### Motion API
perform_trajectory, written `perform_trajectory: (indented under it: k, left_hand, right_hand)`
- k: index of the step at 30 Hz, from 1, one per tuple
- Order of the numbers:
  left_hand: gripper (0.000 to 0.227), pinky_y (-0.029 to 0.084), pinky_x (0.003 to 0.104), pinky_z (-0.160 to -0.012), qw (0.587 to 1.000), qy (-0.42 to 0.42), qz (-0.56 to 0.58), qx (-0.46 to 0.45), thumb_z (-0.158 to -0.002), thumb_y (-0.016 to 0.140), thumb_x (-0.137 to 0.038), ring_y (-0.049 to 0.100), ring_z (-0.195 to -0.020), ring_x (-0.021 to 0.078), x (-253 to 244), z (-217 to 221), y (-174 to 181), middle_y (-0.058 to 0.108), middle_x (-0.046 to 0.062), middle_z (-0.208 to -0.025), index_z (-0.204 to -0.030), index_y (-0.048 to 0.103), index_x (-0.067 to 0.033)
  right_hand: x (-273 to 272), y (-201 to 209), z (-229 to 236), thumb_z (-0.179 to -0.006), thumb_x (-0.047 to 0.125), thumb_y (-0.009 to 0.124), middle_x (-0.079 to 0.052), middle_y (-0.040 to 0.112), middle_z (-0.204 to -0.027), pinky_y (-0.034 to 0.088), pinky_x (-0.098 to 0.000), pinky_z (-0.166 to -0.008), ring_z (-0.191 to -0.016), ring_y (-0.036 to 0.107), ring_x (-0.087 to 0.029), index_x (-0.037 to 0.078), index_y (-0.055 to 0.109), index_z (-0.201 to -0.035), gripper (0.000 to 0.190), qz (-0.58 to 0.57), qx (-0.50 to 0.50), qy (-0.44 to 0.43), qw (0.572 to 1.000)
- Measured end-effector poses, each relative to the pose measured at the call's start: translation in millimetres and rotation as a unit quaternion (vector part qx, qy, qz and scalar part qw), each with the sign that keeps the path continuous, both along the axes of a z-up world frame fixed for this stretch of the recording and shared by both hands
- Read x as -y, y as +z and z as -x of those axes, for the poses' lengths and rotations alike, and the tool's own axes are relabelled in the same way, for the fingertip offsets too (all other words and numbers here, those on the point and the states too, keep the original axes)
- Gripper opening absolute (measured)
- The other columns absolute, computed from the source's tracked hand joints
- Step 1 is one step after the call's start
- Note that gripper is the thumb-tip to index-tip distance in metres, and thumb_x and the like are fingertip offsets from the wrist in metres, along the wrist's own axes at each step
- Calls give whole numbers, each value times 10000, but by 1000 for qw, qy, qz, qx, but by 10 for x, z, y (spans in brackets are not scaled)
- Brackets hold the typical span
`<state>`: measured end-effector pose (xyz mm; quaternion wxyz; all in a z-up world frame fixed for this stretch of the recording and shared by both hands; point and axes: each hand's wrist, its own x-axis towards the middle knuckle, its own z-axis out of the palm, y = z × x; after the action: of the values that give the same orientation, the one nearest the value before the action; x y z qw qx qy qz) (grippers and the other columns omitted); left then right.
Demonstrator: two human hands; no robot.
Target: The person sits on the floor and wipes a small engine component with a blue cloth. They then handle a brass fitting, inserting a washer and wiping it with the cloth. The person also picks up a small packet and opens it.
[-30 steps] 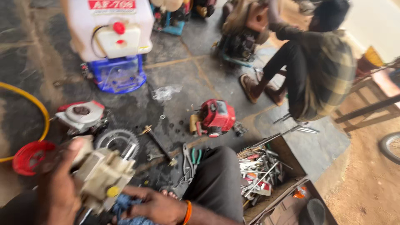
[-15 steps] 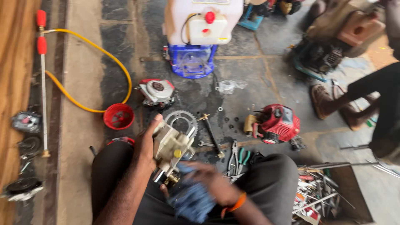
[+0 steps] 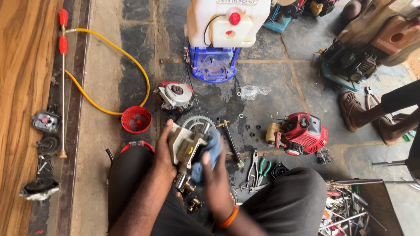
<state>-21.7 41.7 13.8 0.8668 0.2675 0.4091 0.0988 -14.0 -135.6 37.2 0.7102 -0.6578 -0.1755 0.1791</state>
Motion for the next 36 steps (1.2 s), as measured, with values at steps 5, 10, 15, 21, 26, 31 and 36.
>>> perform_trajectory:
  k: [5, 10, 15, 21, 26, 31, 36]
  left_hand:
    - [653, 589, 408, -837, 999, 41, 34, 2, -849, 620, -629, 710, -998, 252, -14, 47, 12, 715, 100, -1124, -1243, 629, -109]
    - [646, 576, 408, -821, 998, 57, 7, -19, -870, 647, -582, 695, -994, 248, 151, 63, -20, 714, 90, -1116, -1274, 628, -79]
    - [637, 554, 340, -879, 973, 108, -201, -40, -897, 722, -478, 677, -1045, 192, 267, -49, -23, 744, 64, -1139, -1282, 704, 29]
    - [534, 560, 369, -845, 998, -8, -9, -56, -883, 639, -566, 712, -980, 219, 164, -24, -99, 743, 73, -1077, -1153, 696, -109]
    - [601, 587, 421, -772, 989, -93, 55, 105, -926, 641, -620, 695, -891, 273, 91, -56, -180, 716, 137, -1031, -1137, 668, -57]
    - [676, 602, 406, -826, 998, -9, 44, -37, -848, 600, -648, 732, -980, 245, 164, -42, -183, 738, 92, -1125, -1241, 650, -100]
    - [689, 572, 416, -837, 995, 35, -17, -92, -826, 633, -653, 712, -1002, 227, 191, -68, -43, 721, 77, -1142, -1245, 654, -106]
  right_hand:
    - [285, -122, -42, -952, 292, 595, -195, 651, -1321, 513, -349, -1016, -1195, 651, -254, 9, 516, -1428, 559, 218, 87, -29, 972]
    - [675, -354, -512, -1101, 236, 525, -319, 642, -1056, 506, -452, -821, -898, 589, -353, -166, 586, -1241, 430, 61, -117, -95, 987]
    - [402, -370, -502, -902, 164, 647, -136, 715, -1024, 585, -393, -824, -913, 687, -250, -9, 614, -1290, 426, 117, 104, -22, 988]
    - [750, -115, -1111, -957, 365, 566, -44, 727, -1025, 573, -350, -724, -877, 704, -187, 74, 626, -1271, 432, -185, -336, -75, 921]
    - [862, -77, -1025, -978, 207, 644, -79, 676, -895, 527, -298, -613, -742, 643, -171, 47, 640, -1180, 258, -50, -290, 26, 955]
    - [1012, 54, -957, -1108, 492, 546, -93, 660, -860, 522, -298, -596, -698, 632, -182, -21, 632, -1166, 523, -300, -308, 167, 887]
    - [690, 193, -613, -980, 84, 696, -101, 644, -1151, 555, -278, -857, -998, 662, -154, 31, 643, -1224, 255, 28, 133, 59, 989]
